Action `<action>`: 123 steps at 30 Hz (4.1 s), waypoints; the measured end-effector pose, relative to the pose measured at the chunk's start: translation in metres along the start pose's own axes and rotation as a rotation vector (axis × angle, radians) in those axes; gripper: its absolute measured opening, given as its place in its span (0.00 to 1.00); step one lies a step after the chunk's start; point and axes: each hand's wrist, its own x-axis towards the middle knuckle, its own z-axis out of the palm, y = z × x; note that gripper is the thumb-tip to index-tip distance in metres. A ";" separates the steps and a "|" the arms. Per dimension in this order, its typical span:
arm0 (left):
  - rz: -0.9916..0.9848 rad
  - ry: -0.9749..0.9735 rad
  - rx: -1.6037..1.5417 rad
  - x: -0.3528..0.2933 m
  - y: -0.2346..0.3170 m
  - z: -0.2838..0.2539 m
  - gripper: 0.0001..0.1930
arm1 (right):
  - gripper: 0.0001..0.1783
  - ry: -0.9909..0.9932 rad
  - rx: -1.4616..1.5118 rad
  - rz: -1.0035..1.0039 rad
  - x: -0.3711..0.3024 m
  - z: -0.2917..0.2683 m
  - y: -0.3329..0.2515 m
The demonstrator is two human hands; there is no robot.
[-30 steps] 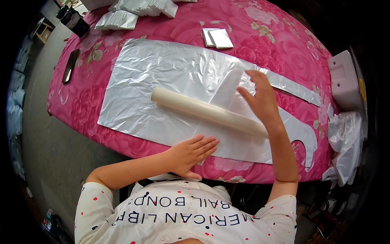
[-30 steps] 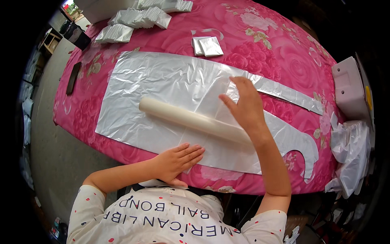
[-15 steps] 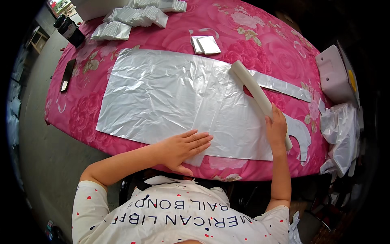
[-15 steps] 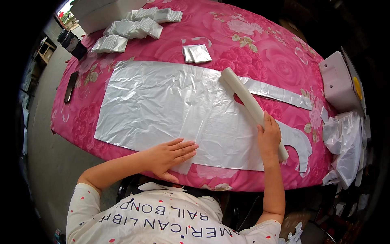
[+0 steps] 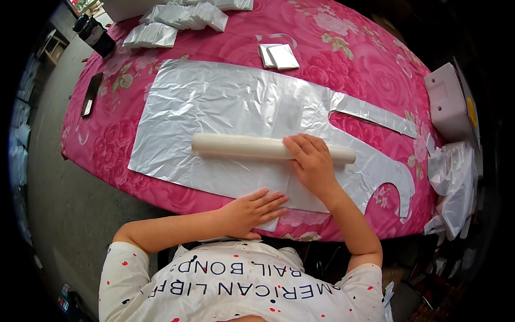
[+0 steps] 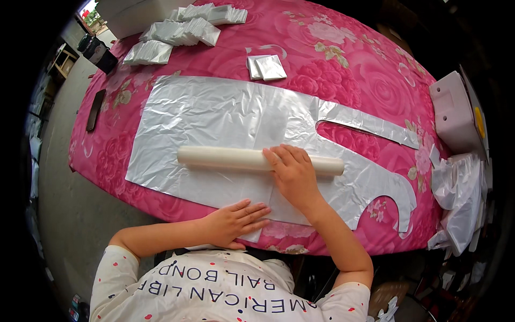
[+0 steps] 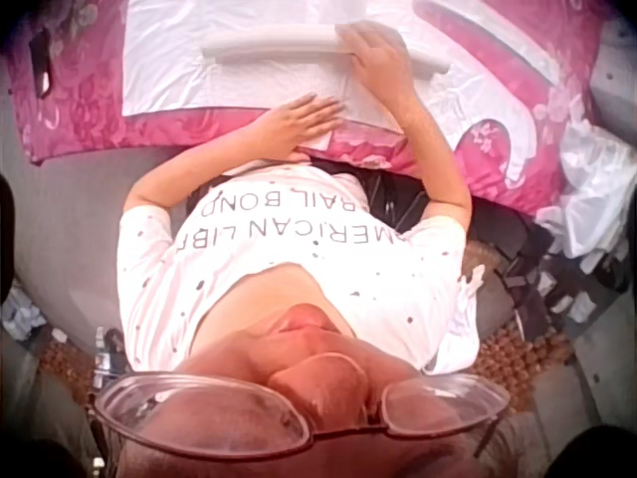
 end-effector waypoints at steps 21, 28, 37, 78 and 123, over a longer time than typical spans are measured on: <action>0.096 0.488 -0.179 -0.009 -0.035 -0.006 0.22 | 0.24 -0.235 0.317 -0.068 -0.040 -0.007 -0.033; -0.149 0.485 0.046 0.002 -0.035 -0.017 0.29 | 0.18 -0.012 0.171 -0.017 -0.042 0.006 -0.030; -0.630 0.603 -0.630 0.025 -0.034 -0.043 0.25 | 0.10 -0.097 0.671 0.827 -0.012 0.005 -0.019; -0.186 0.512 0.110 0.008 -0.047 -0.019 0.29 | 0.21 0.069 0.211 -0.154 -0.025 0.010 -0.008; -0.481 0.660 -0.011 0.050 -0.068 -0.021 0.49 | 0.16 -0.512 0.101 0.544 0.029 -0.034 0.000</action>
